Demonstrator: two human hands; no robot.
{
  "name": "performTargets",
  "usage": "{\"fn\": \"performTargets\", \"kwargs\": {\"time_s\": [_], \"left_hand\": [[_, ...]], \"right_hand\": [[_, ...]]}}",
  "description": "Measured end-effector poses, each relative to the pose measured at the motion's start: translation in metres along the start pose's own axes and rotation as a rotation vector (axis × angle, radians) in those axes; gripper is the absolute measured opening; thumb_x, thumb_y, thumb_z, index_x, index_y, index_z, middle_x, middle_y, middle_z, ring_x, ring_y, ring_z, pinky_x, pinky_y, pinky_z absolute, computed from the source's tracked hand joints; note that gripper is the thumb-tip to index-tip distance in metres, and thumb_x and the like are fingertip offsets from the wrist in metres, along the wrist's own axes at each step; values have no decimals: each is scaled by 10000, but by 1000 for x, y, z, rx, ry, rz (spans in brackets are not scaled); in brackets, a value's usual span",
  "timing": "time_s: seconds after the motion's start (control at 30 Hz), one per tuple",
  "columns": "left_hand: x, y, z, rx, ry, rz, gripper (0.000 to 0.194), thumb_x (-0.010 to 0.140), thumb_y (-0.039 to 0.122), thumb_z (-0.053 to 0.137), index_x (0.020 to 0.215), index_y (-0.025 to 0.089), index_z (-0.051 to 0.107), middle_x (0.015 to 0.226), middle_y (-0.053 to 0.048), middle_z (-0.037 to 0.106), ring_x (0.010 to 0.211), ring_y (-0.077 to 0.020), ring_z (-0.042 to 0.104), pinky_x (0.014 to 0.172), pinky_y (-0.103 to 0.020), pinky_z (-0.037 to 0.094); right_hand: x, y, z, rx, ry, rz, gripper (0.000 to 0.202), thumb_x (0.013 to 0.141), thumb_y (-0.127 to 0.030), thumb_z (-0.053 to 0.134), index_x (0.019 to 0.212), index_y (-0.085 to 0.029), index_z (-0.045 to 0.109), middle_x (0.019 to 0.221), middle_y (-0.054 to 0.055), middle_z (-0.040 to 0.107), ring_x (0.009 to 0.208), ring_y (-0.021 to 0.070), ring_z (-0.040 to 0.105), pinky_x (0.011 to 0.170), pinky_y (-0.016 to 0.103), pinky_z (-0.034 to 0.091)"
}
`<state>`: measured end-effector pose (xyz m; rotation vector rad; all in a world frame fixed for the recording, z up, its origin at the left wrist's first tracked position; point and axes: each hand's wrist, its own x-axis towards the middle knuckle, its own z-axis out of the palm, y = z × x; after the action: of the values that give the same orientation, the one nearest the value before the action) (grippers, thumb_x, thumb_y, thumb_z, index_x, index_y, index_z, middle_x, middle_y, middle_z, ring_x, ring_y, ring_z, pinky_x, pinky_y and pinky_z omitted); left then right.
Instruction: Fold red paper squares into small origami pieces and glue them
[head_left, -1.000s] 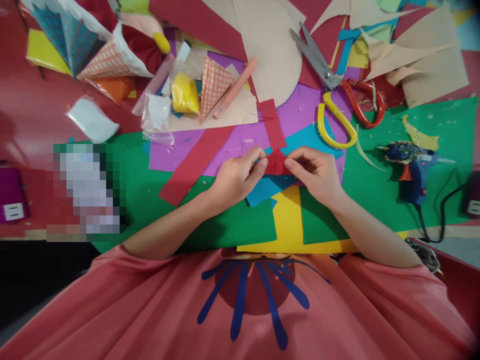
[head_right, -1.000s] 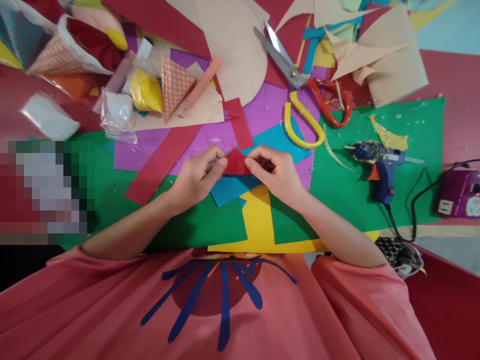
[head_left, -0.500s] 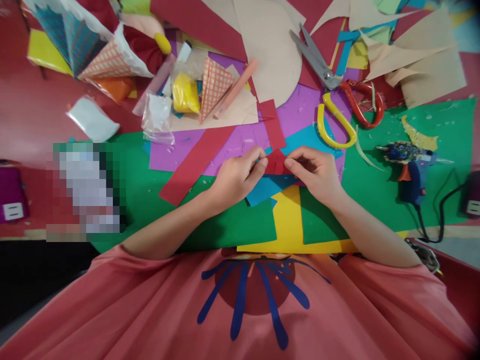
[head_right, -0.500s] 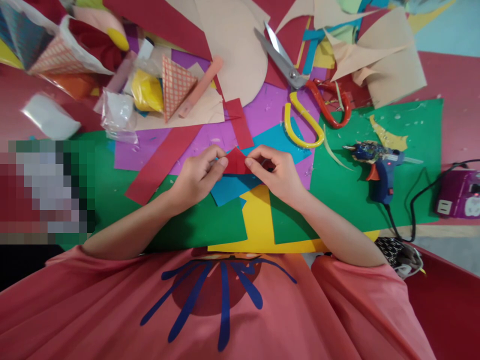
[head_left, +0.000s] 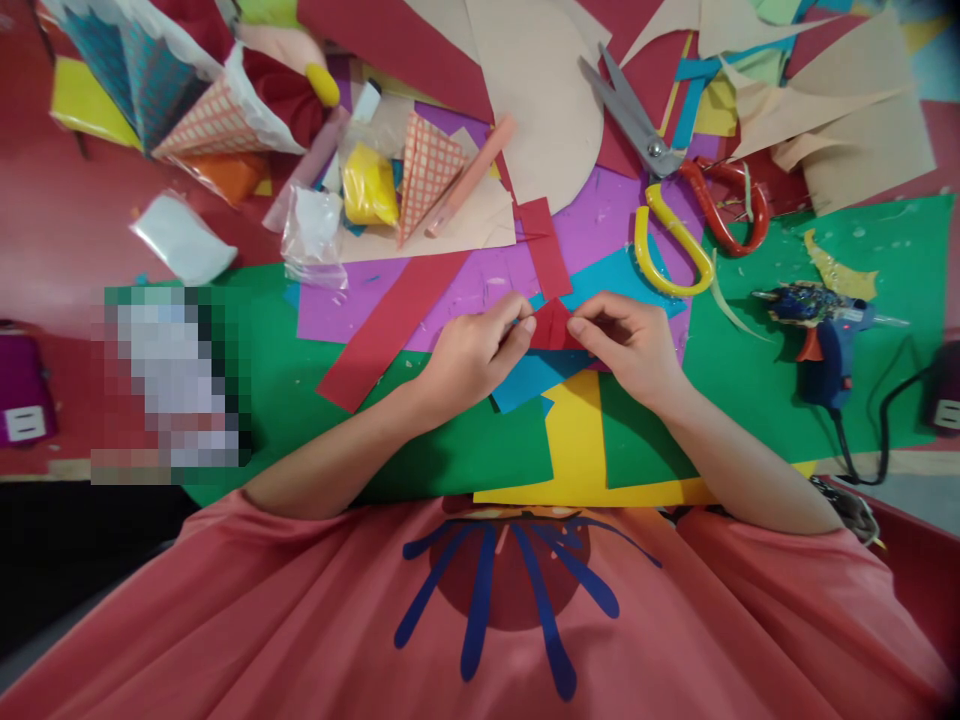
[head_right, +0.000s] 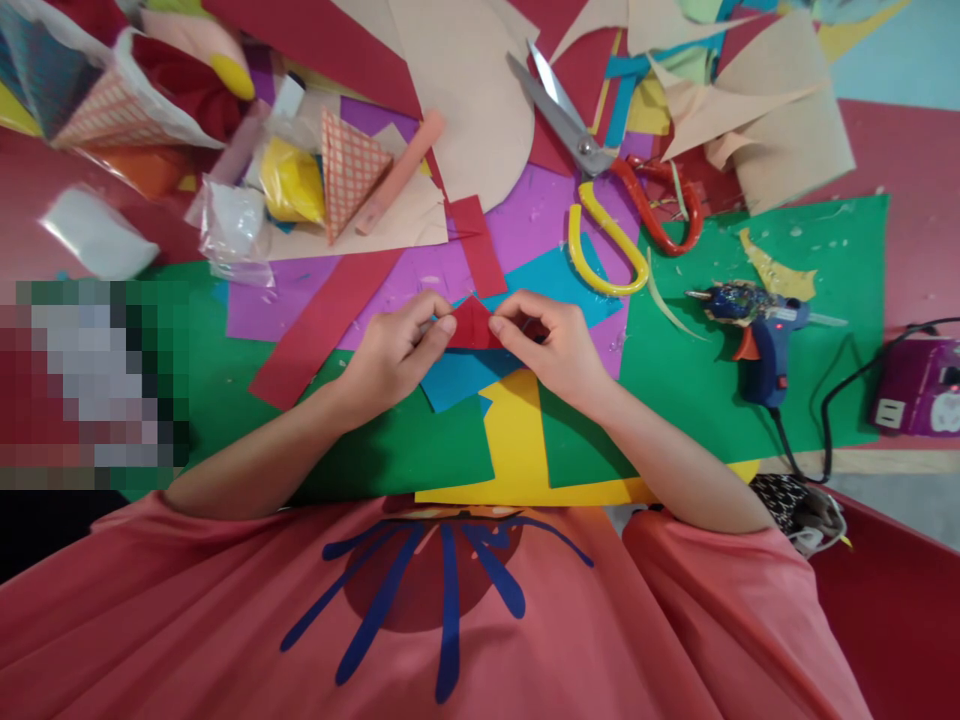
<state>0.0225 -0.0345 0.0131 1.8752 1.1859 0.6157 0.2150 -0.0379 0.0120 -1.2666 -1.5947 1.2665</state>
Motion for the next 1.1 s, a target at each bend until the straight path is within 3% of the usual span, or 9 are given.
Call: {"fn": "performTargets", "kwargs": {"time_s": [0.4,0.6,0.73,0.87,1.0,1.1], "left_hand": [[0,1,-1,7,-20,-21,153,909,246,404,760,213,397,489,100,289,380,-65,287,453,-207,218],[0,0,-3,-24,38,-3,188,940,298,401,812,192,486,542,77,423,432,-60,398,457,-188,287],[2,-3,-4,-169,85,-21,304,979,394,351,916,180,557,619,49,533,507,-66,509,500,-178,404],[4,-6,-3,-284,104,-13,284,935,439,474,949,178,584,813,-15,662,668,-83,628,594,-185,504],[2,-7,-2,-174,188,65,239,916,416,535,969,192,598,947,-44,701,824,-112,678,724,-226,558],[-1,-7,-2,-35,252,159,219,932,394,519,970,194,598,933,-37,706,865,-117,680,774,-241,562]], "right_hand": [[0,0,1,-12,-5,6,214,848,-290,610,672,-171,581,606,-36,549,549,64,453,491,206,344],[0,0,-2,-40,53,-22,174,857,-289,612,719,-183,621,667,-23,607,583,77,526,502,213,397],[0,1,-7,-149,126,-152,103,863,-293,628,806,-227,681,811,12,688,766,141,627,639,279,502],[1,4,-11,-130,146,-205,99,859,-301,645,943,-287,695,989,37,694,982,196,630,761,353,549],[1,7,-11,-59,188,-158,254,836,-365,670,1081,-312,634,1241,53,603,1194,231,556,934,417,531],[3,9,-10,29,220,-140,355,787,-403,721,1106,-323,587,1285,46,561,1197,221,559,976,405,510]]}}
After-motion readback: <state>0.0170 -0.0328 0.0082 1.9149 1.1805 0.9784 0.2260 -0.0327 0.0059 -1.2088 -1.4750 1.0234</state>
